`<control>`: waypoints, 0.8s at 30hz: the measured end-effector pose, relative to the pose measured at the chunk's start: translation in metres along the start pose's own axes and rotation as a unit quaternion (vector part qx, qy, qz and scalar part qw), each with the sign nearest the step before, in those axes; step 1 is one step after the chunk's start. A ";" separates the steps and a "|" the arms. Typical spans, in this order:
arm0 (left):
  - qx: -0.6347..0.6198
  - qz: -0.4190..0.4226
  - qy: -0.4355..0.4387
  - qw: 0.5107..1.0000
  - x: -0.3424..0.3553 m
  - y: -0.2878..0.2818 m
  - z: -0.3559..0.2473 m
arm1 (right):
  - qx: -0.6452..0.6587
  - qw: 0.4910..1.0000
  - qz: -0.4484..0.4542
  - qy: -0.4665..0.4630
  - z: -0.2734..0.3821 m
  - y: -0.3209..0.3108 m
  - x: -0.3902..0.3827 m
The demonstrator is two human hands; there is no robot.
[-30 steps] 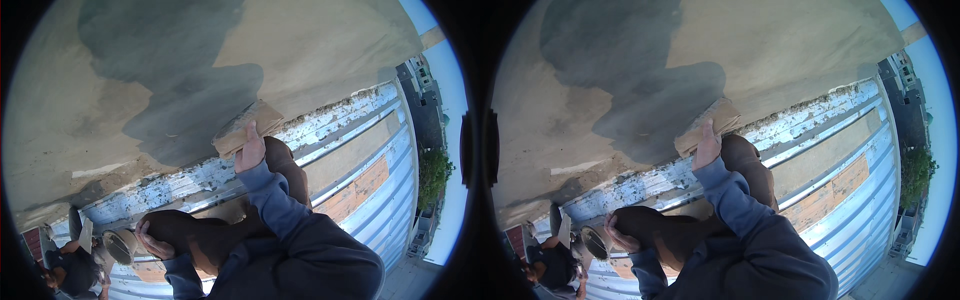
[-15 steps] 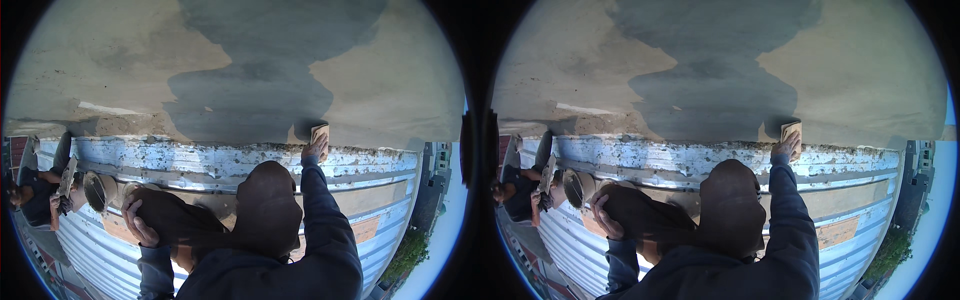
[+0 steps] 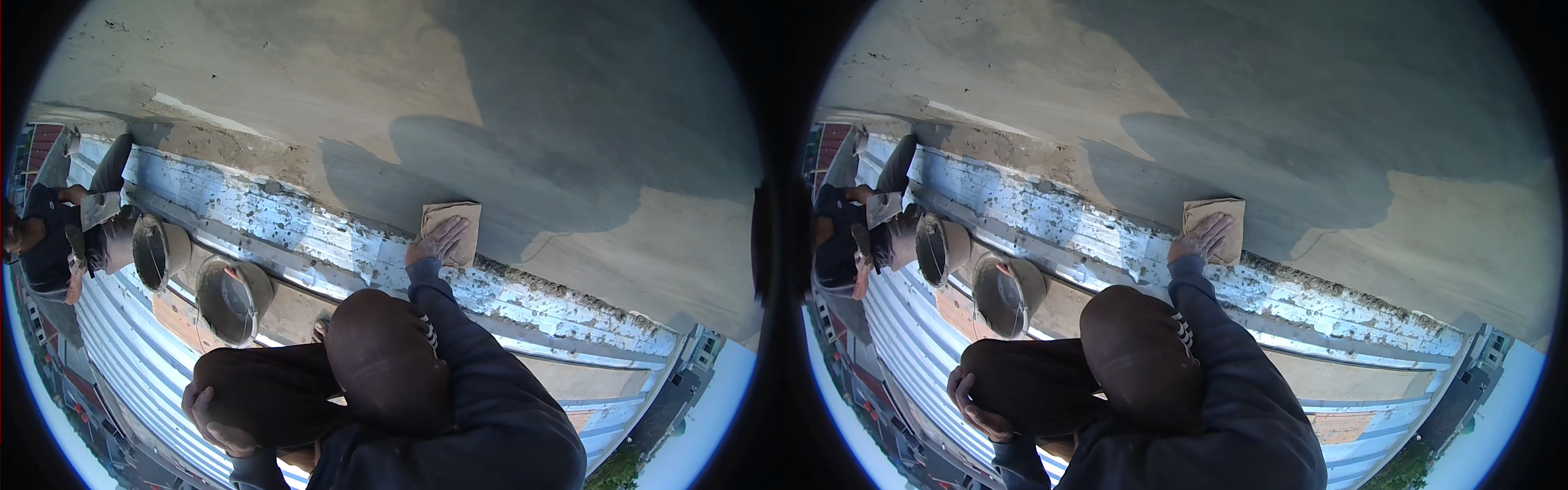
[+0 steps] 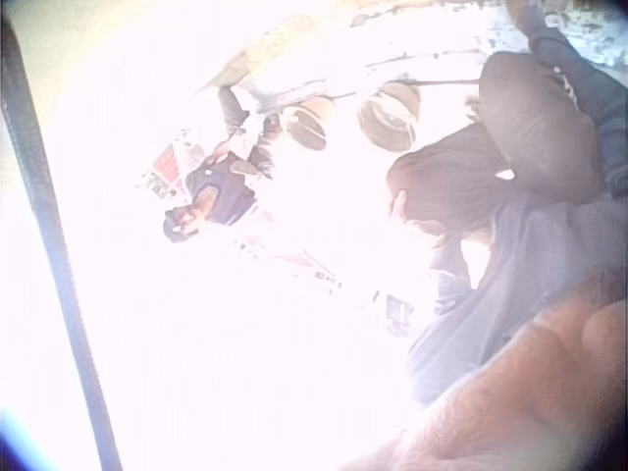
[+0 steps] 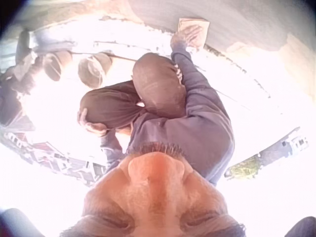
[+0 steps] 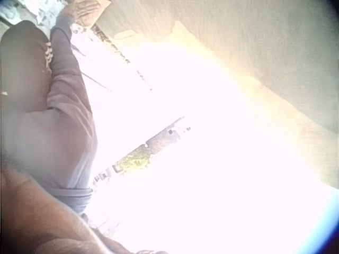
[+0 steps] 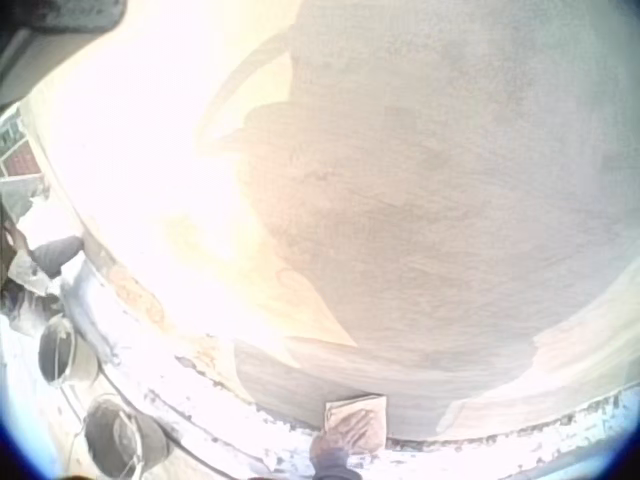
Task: The person brushes a plastered wall with a paintbrush, smooths the surface with folded paper, and dips the paintbrush into a bucket of water to brush along the top edge of the wall.
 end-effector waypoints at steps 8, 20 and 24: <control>0.034 -0.024 -0.029 0.999 -0.014 -0.015 0.002 | -0.091 0.955 0.020 -0.281 0.081 0.059 -0.041; 0.026 -0.008 -0.006 1.000 -0.008 -0.002 -0.002 | -0.175 0.876 -0.027 -0.449 0.074 0.042 -0.021; 0.012 -0.003 0.011 1.000 -0.002 0.000 -0.006 | -0.121 0.890 -0.034 -0.439 0.029 0.001 -0.039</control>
Point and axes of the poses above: each hand's wrist, its own x-axis towards the middle knuckle, its own y-axis out of the palm, z = x × y, the point moved 2 cm from there along x, towards the middle knuckle, and after that the axes turned 3 degrees about -x, right-handed, at the moved point
